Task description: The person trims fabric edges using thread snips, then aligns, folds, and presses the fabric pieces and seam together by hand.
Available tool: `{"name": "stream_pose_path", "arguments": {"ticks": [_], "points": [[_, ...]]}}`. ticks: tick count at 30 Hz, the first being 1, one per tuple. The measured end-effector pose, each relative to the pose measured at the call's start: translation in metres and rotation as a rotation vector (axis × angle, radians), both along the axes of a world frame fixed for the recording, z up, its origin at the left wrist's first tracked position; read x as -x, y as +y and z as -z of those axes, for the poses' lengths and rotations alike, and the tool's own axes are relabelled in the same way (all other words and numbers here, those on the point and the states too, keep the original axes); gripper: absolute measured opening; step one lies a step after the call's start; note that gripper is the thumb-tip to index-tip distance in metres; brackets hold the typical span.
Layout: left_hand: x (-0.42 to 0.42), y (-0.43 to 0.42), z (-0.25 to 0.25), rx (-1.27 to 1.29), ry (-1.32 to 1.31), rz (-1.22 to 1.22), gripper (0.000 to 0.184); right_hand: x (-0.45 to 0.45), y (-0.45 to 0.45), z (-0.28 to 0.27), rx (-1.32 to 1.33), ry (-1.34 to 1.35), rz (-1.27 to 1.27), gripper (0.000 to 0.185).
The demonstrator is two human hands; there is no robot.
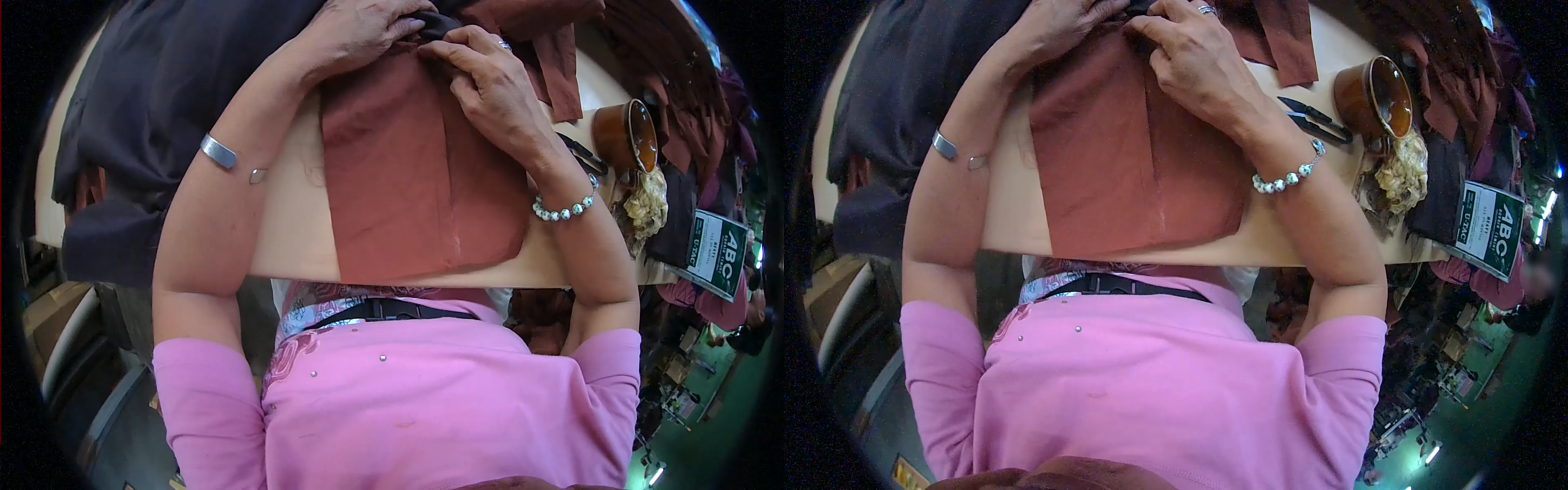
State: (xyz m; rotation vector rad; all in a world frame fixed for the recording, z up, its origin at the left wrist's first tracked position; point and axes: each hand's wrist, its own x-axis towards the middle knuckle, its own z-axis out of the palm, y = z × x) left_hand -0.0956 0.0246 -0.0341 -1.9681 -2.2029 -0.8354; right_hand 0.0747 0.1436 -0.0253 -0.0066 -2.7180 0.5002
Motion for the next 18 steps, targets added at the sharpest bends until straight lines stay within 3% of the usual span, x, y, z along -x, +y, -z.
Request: {"name": "stream_pose_path", "arguments": {"ticks": [5, 8, 13, 18], "points": [[-0.001, 0.000, 0.001, 0.004, 0.004, -0.002, 0.025, -0.033, -0.015, -0.006, -0.025, 0.016, -0.093, 0.035], [0.001, 0.000, 0.001, -0.006, 0.023, -0.006, 0.025, -0.041, -0.026, -0.015, 0.165, -0.094, -0.113, 0.028], [0.001, -0.001, 0.003, -0.020, 0.038, -0.016, 0.024, -0.040, -0.034, -0.003, 0.159, 0.002, -0.012, 0.032], [0.002, 0.000, 0.002, -0.033, 0.033, -0.009, 0.024, -0.077, -0.046, -0.011, 0.214, -0.091, -0.101, 0.037]]}}
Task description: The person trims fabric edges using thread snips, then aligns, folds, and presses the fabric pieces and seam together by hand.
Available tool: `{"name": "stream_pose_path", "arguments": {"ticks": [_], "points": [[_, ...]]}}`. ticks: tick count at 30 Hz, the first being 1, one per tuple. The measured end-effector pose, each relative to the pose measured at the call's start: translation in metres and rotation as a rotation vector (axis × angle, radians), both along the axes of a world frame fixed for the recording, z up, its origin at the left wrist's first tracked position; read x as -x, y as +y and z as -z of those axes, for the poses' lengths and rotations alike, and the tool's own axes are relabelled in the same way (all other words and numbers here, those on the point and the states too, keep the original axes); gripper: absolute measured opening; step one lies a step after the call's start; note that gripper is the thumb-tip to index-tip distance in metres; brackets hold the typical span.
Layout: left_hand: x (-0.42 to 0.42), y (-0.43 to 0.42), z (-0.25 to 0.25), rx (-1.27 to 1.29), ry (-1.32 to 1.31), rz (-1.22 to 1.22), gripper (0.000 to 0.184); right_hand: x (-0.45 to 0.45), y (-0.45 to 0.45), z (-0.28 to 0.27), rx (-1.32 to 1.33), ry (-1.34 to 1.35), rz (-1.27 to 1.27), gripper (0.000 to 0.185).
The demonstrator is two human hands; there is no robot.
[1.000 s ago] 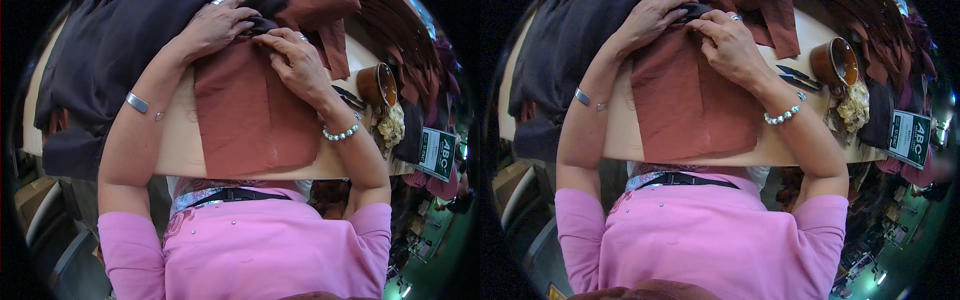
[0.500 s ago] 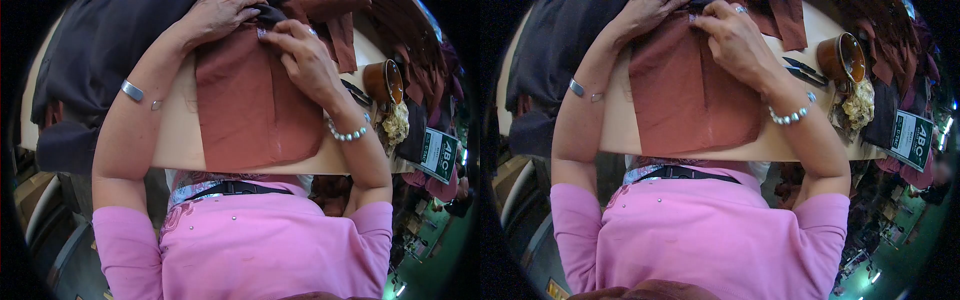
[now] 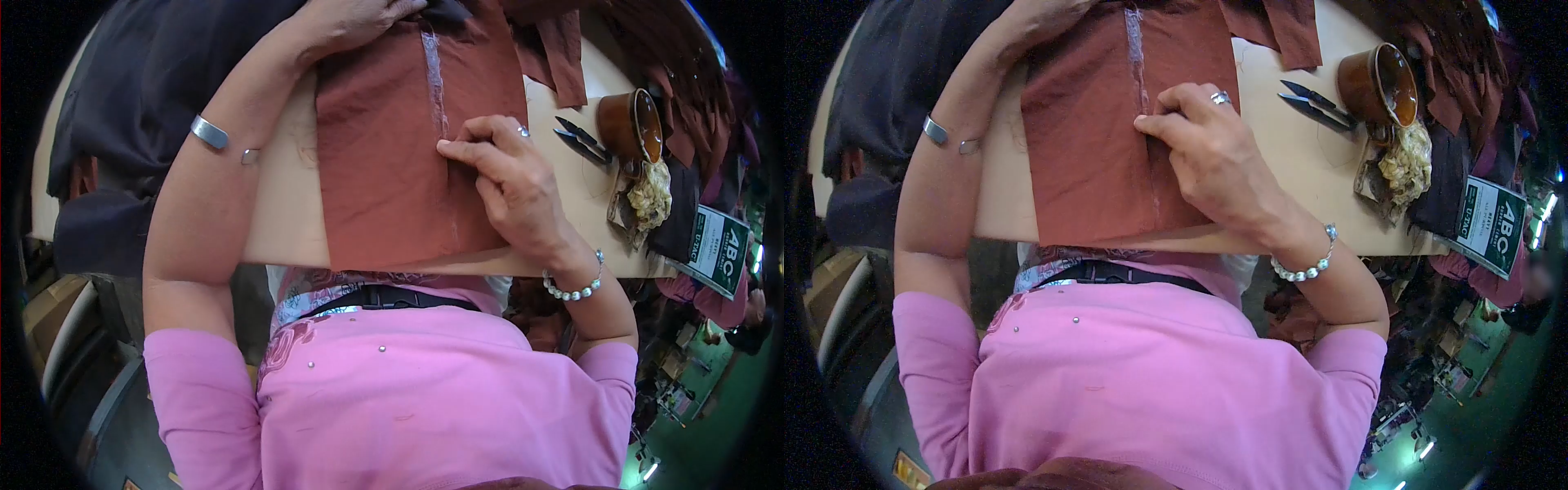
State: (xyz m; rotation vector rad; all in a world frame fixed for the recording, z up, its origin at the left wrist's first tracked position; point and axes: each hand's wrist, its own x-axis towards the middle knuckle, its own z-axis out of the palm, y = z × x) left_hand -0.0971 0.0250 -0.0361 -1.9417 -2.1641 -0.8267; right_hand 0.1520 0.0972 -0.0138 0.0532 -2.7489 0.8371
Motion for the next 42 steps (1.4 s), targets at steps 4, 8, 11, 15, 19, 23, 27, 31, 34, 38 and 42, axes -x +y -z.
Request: {"name": "stream_pose_path", "arguments": {"ticks": [4, 8, 11, 15, 19, 23, 27, 31, 34, 38, 42], "points": [[-0.002, 0.000, -0.001, 0.000, 0.013, 0.003, 0.022, 0.009, -0.003, 0.005, -0.006, 0.069, 0.070, 0.036], [-0.002, -0.002, -0.001, -0.007, 0.000, 0.005, 0.021, -0.002, -0.010, 0.007, -0.084, 0.061, 0.029, 0.035], [-0.001, -0.001, -0.003, 0.010, 0.013, 0.005, 0.022, -0.030, -0.021, -0.004, -0.047, -0.023, -0.054, 0.037], [-0.001, -0.001, -0.002, 0.010, 0.029, 0.001, 0.021, -0.031, -0.018, -0.006, -0.001, -0.033, -0.036, 0.040], [0.001, -0.001, 0.000, -0.007, 0.036, 0.002, 0.021, -0.026, -0.022, -0.001, -0.099, -0.014, 0.004, 0.042], [0.002, -0.002, 0.002, -0.009, 0.023, -0.002, 0.021, -0.047, -0.030, -0.003, -0.194, -0.014, -0.134, 0.042], [-0.001, -0.001, -0.003, 0.015, 0.027, -0.007, 0.021, -0.061, -0.036, -0.001, -0.401, 0.108, -0.205, 0.039], [-0.003, -0.002, -0.005, 0.016, 0.031, -0.005, 0.022, -0.065, -0.031, -0.001, -0.207, 0.080, -0.226, 0.035], [-0.002, 0.003, 0.008, -0.121, 0.053, -0.011, 0.027, -0.067, -0.009, -0.021, -0.116, 0.047, -0.140, 0.032], [-0.003, -0.003, -0.004, 0.138, -0.011, -0.078, 0.031, -0.076, 0.056, -0.060, -0.400, 0.202, 0.465, 0.039], [-0.001, -0.003, 0.001, 0.046, -0.016, -0.080, 0.030, -0.094, 0.129, -0.061, -0.700, -0.163, 0.639, 0.055]]}}
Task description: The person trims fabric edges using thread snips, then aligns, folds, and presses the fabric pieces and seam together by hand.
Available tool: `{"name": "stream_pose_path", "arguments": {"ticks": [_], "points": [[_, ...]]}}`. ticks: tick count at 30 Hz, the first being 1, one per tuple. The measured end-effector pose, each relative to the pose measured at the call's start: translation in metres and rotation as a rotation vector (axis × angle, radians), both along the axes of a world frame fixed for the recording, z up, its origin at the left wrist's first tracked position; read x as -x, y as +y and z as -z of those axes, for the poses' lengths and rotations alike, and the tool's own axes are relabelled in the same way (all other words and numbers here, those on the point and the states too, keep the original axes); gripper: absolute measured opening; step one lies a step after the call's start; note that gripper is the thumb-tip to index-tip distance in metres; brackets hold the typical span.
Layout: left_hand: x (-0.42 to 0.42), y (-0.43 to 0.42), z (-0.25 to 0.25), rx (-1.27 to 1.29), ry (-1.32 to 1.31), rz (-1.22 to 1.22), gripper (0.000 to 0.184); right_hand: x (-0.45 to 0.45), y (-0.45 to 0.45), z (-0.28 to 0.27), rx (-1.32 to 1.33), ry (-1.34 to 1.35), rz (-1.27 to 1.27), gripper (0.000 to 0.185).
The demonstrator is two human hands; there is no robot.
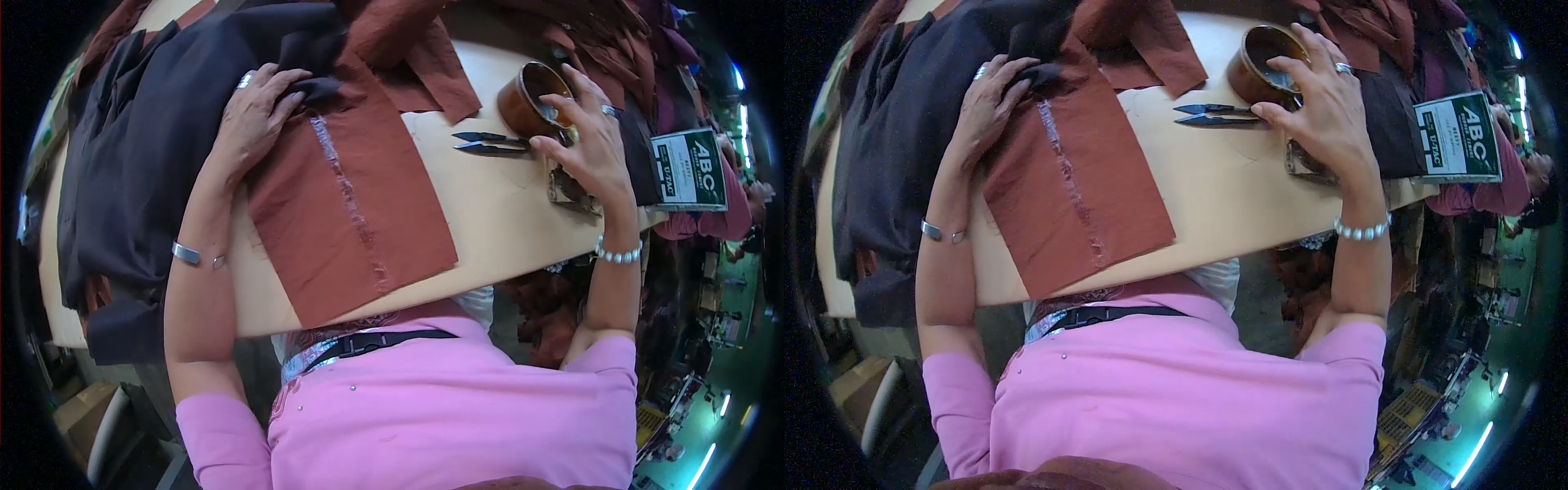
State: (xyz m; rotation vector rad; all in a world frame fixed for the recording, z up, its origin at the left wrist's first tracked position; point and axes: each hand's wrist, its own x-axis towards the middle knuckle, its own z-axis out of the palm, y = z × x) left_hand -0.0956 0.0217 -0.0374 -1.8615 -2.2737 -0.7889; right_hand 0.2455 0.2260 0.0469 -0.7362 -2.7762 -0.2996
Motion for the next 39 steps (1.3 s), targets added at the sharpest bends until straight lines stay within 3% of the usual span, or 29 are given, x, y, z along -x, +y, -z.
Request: {"name": "stream_pose_path", "arguments": {"ticks": [6, 11, 14, 15, 18, 19, 22, 23, 28, 30, 33, 37, 39], "points": [[0.000, -0.001, -0.004, 0.012, -0.124, 0.023, 0.031, 0.015, 0.021, 0.006, 0.088, -0.276, 0.151, 0.063], [-0.001, -0.004, -0.016, 0.068, -0.157, 0.058, 0.031, 0.006, 0.024, -0.009, 0.276, 0.090, -0.044, 0.041], [0.008, -0.004, -0.012, 0.054, -0.178, 0.123, 0.031, 0.001, 0.008, -0.018, 0.085, -0.109, -0.057, 0.039], [0.010, -0.003, -0.007, 0.032, -0.165, 0.125, 0.031, 0.005, -0.002, -0.017, -0.020, -0.111, -0.063, 0.029], [0.005, -0.004, -0.009, 0.049, -0.234, 0.098, 0.032, 0.032, -0.033, -0.025, -0.038, 0.113, -0.192, 0.020], [0.002, -0.004, -0.005, -0.011, -0.222, 0.089, 0.031, 0.050, -0.050, -0.028, 0.187, 0.216, -0.258, 0.012], [0.005, -0.006, -0.006, -0.032, -0.197, 0.114, 0.035, 0.102, -0.083, 0.005, 0.513, 0.315, -0.540, 0.019], [0.005, -0.007, -0.006, -0.016, -0.183, 0.114, 0.036, 0.121, -0.086, 0.023, 0.513, 0.355, -0.648, 0.022], [0.001, -0.016, -0.022, 0.196, -0.129, 0.051, 0.050, 0.173, -0.089, 0.076, 0.849, 0.503, -0.608, 0.024], [0.003, -0.017, -0.022, 0.247, -0.014, 0.026, 0.053, 0.175, -0.089, 0.082, 0.805, 0.487, -0.600, 0.028], [0.018, -0.012, -0.004, 0.051, 0.100, 0.076, 0.052, 0.175, -0.092, 0.083, 0.734, 0.436, -0.610, 0.030], [0.024, -0.006, -0.002, 0.063, 0.204, 0.018, 0.055, 0.174, -0.095, 0.081, 0.696, 0.412, -0.617, 0.034], [0.018, -0.012, -0.014, 0.056, 0.158, 0.017, 0.040, 0.174, -0.096, 0.082, 0.711, 0.416, -0.605, 0.037]]}}
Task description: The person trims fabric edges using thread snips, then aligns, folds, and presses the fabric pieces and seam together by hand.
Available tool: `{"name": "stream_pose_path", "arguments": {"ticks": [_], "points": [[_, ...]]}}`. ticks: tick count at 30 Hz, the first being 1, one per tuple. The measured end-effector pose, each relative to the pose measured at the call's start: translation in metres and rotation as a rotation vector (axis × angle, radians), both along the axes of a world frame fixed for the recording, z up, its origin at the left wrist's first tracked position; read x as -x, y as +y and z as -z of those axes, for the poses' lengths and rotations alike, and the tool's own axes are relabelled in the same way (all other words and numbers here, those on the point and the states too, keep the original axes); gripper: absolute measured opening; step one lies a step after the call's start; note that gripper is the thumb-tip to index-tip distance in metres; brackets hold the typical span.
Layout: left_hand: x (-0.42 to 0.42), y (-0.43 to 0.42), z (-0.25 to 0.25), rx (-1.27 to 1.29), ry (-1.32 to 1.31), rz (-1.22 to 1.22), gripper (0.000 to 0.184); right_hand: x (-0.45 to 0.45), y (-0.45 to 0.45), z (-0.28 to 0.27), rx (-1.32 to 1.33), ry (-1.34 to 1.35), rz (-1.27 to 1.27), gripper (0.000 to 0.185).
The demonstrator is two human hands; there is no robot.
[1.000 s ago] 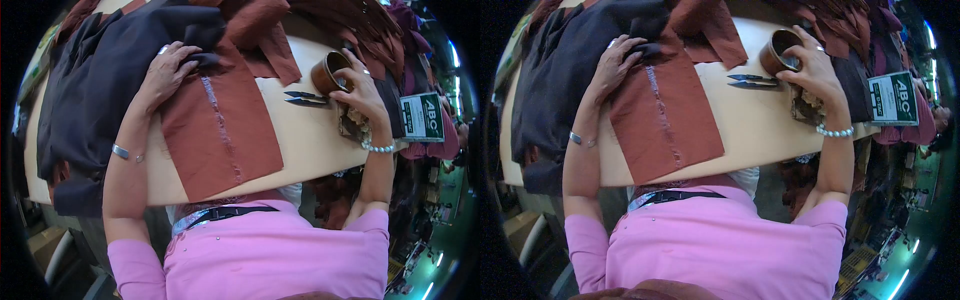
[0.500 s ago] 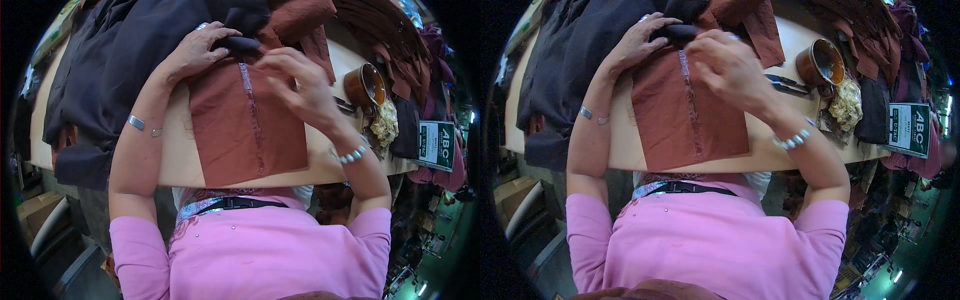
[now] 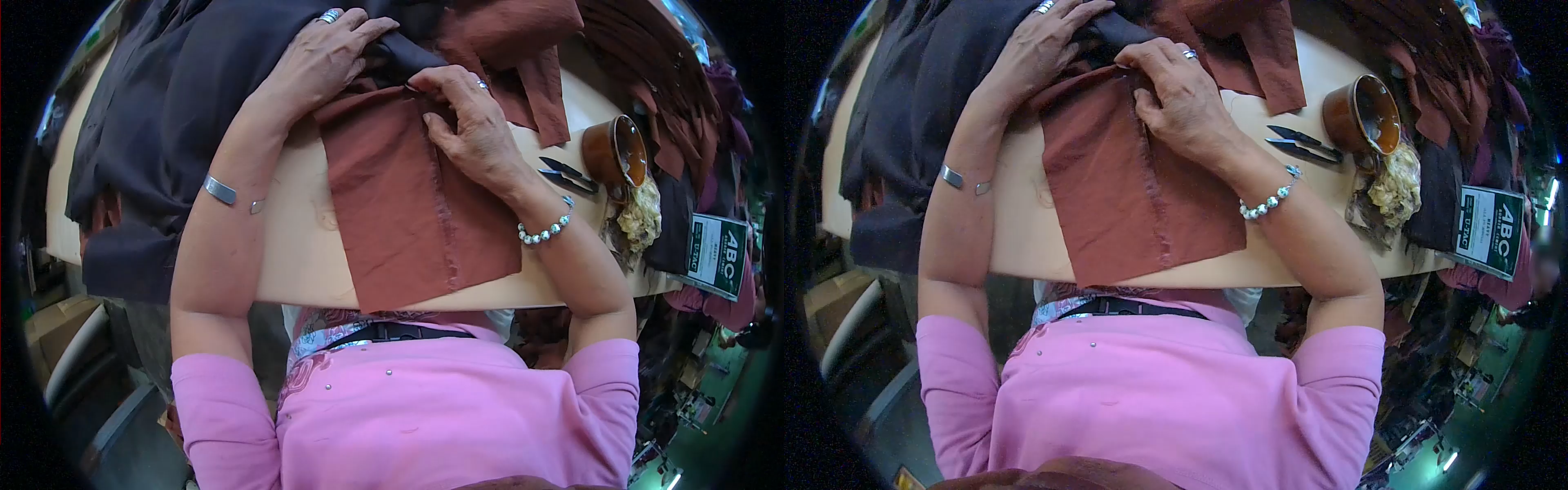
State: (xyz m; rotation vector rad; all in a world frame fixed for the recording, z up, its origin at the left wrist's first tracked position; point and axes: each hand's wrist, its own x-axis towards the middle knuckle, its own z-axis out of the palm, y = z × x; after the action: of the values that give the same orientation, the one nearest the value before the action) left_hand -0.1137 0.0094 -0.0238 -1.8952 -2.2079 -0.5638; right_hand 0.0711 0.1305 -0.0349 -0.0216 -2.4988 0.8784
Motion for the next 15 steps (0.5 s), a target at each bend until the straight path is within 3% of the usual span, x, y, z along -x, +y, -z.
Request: {"name": "stream_pose_path", "arguments": {"ticks": [2, 5, 9, 10, 13, 15], "points": [[-0.005, -0.008, -0.017, 0.030, -0.027, 0.010, 0.036, 0.000, 0.001, 0.000, 0.027, -0.005, 0.013, 0.039], [0.003, -0.005, 0.002, 0.068, -0.014, -0.114, 0.053, 0.000, -0.001, 0.000, 0.056, 0.009, 0.009, 0.041], [0.006, 0.005, -0.010, 0.361, -0.259, -0.073, 0.046, 0.000, 0.001, 0.000, -0.048, 0.031, -0.027, 0.041], [0.009, 0.008, -0.010, 0.371, -0.223, -0.035, 0.049, 0.000, 0.002, 0.000, -0.083, 0.041, -0.031, 0.041], [0.007, 0.006, -0.017, 0.073, 0.191, 0.107, 0.033, 0.002, 0.002, 0.001, -0.102, 0.030, -0.042, 0.041], [0.010, 0.010, -0.015, 0.004, 0.233, 0.109, 0.033, 0.002, 0.002, 0.001, -0.088, 0.014, -0.035, 0.041]]}}
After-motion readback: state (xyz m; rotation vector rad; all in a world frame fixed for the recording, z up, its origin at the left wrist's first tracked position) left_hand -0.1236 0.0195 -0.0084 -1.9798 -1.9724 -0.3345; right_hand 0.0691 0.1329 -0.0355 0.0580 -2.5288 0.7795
